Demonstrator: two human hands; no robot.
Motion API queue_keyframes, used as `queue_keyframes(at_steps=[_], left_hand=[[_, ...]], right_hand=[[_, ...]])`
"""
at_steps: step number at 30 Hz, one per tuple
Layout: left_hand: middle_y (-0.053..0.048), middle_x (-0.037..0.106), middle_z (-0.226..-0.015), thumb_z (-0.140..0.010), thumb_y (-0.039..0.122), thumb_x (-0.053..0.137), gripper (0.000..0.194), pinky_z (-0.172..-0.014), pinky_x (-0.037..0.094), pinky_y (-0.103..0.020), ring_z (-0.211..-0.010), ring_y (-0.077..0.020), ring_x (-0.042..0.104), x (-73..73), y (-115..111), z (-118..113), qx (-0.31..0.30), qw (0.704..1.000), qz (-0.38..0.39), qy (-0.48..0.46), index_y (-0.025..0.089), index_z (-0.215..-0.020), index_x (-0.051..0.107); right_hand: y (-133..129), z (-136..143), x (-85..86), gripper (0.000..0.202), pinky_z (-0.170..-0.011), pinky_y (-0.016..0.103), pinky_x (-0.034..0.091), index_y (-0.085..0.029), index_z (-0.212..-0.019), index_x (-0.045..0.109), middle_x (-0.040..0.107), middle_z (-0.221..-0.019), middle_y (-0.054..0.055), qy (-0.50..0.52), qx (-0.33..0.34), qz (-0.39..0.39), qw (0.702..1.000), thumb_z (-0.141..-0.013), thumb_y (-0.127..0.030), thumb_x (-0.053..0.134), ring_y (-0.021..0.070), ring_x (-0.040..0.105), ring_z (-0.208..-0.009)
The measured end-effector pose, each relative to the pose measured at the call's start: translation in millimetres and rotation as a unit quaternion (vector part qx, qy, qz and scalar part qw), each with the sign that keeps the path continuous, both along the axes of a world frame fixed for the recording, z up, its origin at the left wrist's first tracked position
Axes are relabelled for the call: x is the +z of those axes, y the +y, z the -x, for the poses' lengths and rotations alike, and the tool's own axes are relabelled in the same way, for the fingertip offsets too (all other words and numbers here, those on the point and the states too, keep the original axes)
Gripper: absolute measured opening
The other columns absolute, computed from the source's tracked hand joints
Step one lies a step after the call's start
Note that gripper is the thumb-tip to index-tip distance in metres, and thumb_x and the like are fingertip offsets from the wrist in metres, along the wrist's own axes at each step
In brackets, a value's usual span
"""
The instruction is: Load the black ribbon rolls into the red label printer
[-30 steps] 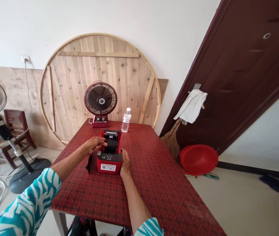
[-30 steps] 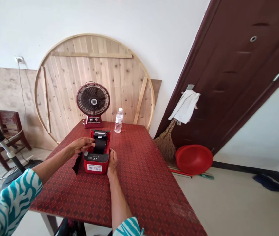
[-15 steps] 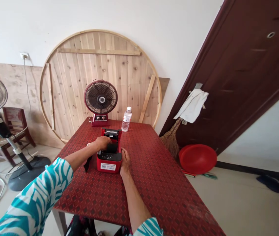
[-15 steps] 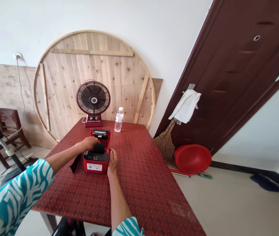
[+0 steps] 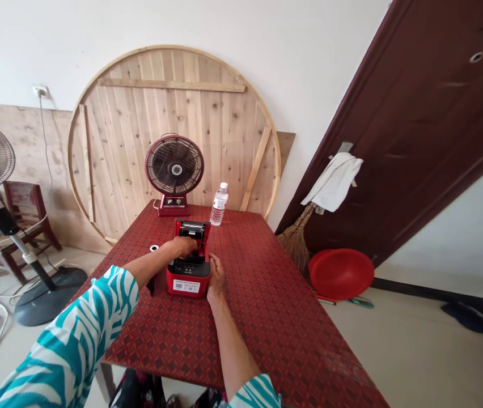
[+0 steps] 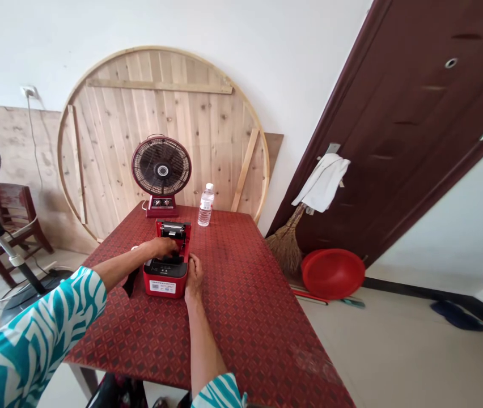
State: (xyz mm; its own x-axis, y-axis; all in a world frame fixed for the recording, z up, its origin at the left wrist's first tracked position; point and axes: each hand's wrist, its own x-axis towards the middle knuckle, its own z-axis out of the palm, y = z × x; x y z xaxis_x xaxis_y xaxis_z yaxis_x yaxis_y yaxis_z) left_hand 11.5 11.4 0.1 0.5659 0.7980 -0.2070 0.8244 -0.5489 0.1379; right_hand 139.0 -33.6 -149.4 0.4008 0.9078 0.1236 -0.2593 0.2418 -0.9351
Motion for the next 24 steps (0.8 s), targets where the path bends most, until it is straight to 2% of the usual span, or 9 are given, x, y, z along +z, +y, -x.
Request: queue_keyframes(at_steps=[4, 7, 9, 11, 14, 18, 21, 24], left_hand=[[-0.011, 0.076, -0.106, -0.070, 0.007, 0.066, 0.036, -0.079, 0.051, -0.029, -0.101, -0.0268, 0.069, 5.3, -6.6, 0.6, 0.008, 1.000, -0.014, 0.026, 0.021, -0.102, 0.075], [-0.012, 0.074, -0.108, -0.075, 0.016, 0.064, 0.034, -0.078, 0.051, -0.032, -0.100, -0.0289, 0.068, 11.8, -15.8, 5.3, 0.015, 0.999, -0.037, 0.007, 0.020, -0.108, 0.072], [-0.010, 0.074, -0.102, -0.074, 0.022, 0.064, 0.033, -0.075, 0.051, -0.031, -0.094, -0.0275, 0.069, 15.3, -22.7, 13.6, 0.029, 0.997, -0.055, -0.050, 0.020, -0.106, 0.071], [-0.005, 0.073, -0.095, -0.069, 0.023, 0.066, 0.032, -0.073, 0.050, -0.027, -0.086, -0.0226, 0.068, 17.8, -28.9, 28.0, 0.042, 0.986, -0.053, -0.152, 0.020, -0.101, 0.070], [-0.001, 0.070, -0.085, -0.067, 0.024, 0.065, 0.030, -0.067, 0.048, -0.024, -0.075, -0.0163, 0.064, 20.2, -34.1, 59.8, 0.075, 0.942, -0.007, -0.326, 0.018, -0.096, 0.068], [-0.001, 0.067, -0.082, -0.066, 0.027, 0.061, 0.041, -0.059, 0.045, -0.023, -0.069, -0.0140, 0.059, 19.1, -29.4, 105.4, 0.133, 0.859, 0.029, -0.494, 0.014, -0.105, 0.063], [0.001, 0.064, -0.076, -0.065, 0.028, 0.058, 0.046, -0.053, 0.040, -0.022, -0.061, -0.0123, 0.055, 12.8, -18.7, 126.0, 0.185, 0.824, 0.031, -0.535, 0.014, -0.109, 0.060], [0.001, 0.062, -0.072, -0.063, 0.025, 0.057, 0.039, -0.054, 0.041, -0.022, -0.060, -0.0125, 0.055, 1.5, -5.4, 129.6, 0.223, 0.822, 0.006, -0.524, 0.014, -0.101, 0.060]], right_hand=[[-0.2, -1.0, 0.2, 0.041, -0.084, 0.032, 0.049, -0.023, -0.102, 0.072, 0.075, -0.101, 0.004, -0.009, 0.007, -0.005, 1.000, -0.076, -0.052, 0.059, 0.0214, 0.065, -0.097], [-0.8, -1.4, 0.9, 0.040, -0.085, 0.032, 0.048, -0.022, -0.100, 0.072, 0.074, -0.102, 0.004, -0.001, 0.002, -0.008, 1.000, -0.075, -0.052, 0.060, 0.0210, 0.064, -0.097], [-0.7, -1.6, 1.1, 0.040, -0.086, 0.033, 0.048, -0.022, -0.098, 0.072, 0.074, -0.103, 0.004, 0.003, -0.004, -0.006, 1.000, -0.073, -0.052, 0.061, 0.0212, 0.064, -0.098], [-0.1, -2.1, 0.7, 0.040, -0.086, 0.033, 0.048, -0.023, -0.098, 0.072, 0.074, -0.104, 0.004, 0.000, -0.007, 0.001, 1.000, -0.072, -0.052, 0.061, 0.0216, 0.064, -0.098], [0.7, -3.2, -0.5, 0.040, -0.085, 0.033, 0.048, -0.023, -0.097, 0.072, 0.075, -0.102, 0.004, -0.010, -0.007, 0.004, 1.000, -0.072, -0.051, 0.061, 0.0218, 0.065, -0.097], [0.0, -4.5, -1.1, 0.042, -0.083, 0.033, 0.048, -0.022, -0.100, 0.072, 0.075, -0.098, 0.003, -0.017, -0.003, 0.006, 1.000, -0.073, -0.052, 0.060, 0.0216, 0.065, -0.095], [-1.5, -4.7, 0.6, 0.043, -0.083, 0.033, 0.049, -0.022, -0.103, 0.071, 0.075, -0.098, 0.003, -0.019, 0.000, 0.015, 1.000, -0.074, -0.051, 0.060, 0.0221, 0.066, -0.096], [-2.9, -3.7, 3.2, 0.043, -0.083, 0.033, 0.049, -0.022, -0.102, 0.071, 0.075, -0.099, 0.004, -0.009, -0.007, 0.023, 1.000, -0.073, -0.050, 0.060, 0.0222, 0.066, -0.095]])
